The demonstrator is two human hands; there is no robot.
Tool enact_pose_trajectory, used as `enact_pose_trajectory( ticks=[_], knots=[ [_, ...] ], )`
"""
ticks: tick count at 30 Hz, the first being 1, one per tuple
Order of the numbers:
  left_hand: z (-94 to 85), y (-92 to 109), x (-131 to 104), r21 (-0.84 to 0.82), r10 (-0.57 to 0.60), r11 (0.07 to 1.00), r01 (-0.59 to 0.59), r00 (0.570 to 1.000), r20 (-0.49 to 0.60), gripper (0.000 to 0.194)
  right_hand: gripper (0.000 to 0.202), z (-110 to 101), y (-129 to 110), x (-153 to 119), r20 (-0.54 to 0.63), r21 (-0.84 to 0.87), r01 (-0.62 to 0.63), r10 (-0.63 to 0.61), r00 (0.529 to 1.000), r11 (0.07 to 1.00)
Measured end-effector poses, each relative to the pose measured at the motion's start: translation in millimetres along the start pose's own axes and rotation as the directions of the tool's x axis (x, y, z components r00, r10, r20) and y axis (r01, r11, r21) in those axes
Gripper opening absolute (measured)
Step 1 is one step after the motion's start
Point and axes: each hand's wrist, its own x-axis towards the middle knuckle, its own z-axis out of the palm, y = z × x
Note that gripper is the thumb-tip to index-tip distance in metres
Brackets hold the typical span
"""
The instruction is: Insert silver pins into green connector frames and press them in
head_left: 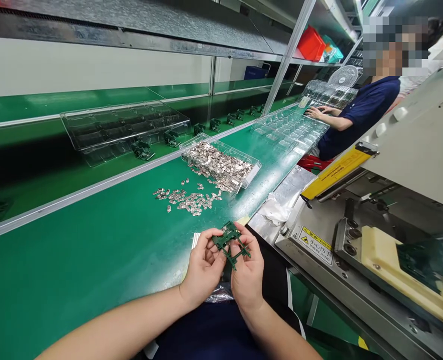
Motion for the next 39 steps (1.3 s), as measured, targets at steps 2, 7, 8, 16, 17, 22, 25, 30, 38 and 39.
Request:
enact_pose_trajectory(
  ticks=[2, 7, 8, 16, 17, 22, 25, 30, 38, 39],
  knots=[
    [0.6, 2, 1, 0.035, -0.001, 0.999, 0.000, 1.000, 0.013, 0.027, 0.014, -8, -3, 2, 0.049, 0.026, 0.016, -0.017, 0.999, 1.000],
    [8.7, 8, 9, 0.211, -0.093, 0.975, 0.065, 0.988, 0.125, 0.029, 0.056, -60, -39, 17, 0.354, -0.120, 0.157, -0.106, 0.929, 0.980],
    [13.8, 10, 10, 0.272, -0.131, 0.959, 0.077, 0.973, 0.189, 0.028, 0.066, -74, -50, 19, 0.429, -0.205, 0.235, -0.129, 0.894, 0.950],
    [124.4, 20, 50, 0.351, -0.255, 0.931, -0.098, 0.513, 0.820, 0.051, 0.065, -205, -131, -17, 0.178, -0.453, 0.386, -0.343, 0.922, 0.804],
    [148.1, 17, 58, 0.323, -0.209, 0.932, -0.162, 0.488, 0.848, 0.055, 0.064, -222, -136, -23, 0.000, -0.457, 0.365, -0.410, 0.912, 0.811],
    [269.4, -13, 83, 0.307, -0.020, 0.795, -0.523, 0.483, 0.875, 0.076, 0.060, -288, -155, -31, -0.685, -0.496, 0.355, -0.609, 0.401, 0.792],
    [310.3, -26, 81, 0.352, -0.102, 0.832, -0.429, 0.505, 0.857, 0.073, 0.059, -306, -165, -19, -0.664, -0.543, 0.321, -0.631, 0.401, 0.776],
    [272.8, -11, 85, 0.267, -0.111, 0.951, -0.154, 0.638, 0.762, 0.063, 0.060, -320, -177, 16, -0.374, -0.707, 0.204, -0.604, 0.704, 0.677],
    [99.2, 2, 101, 0.614, -0.431, 0.789, -0.025, 0.691, 0.581, 0.068, 0.053, -308, -183, 50, -0.051, -0.701, 0.097, -0.185, 0.981, 0.706],
    [88.6, -4, 100, 0.636, -0.460, 0.772, -0.009, 0.682, 0.568, 0.069, 0.055, -303, -183, 49, -0.053, -0.688, 0.085, -0.167, 0.984, 0.721]
  ],
)
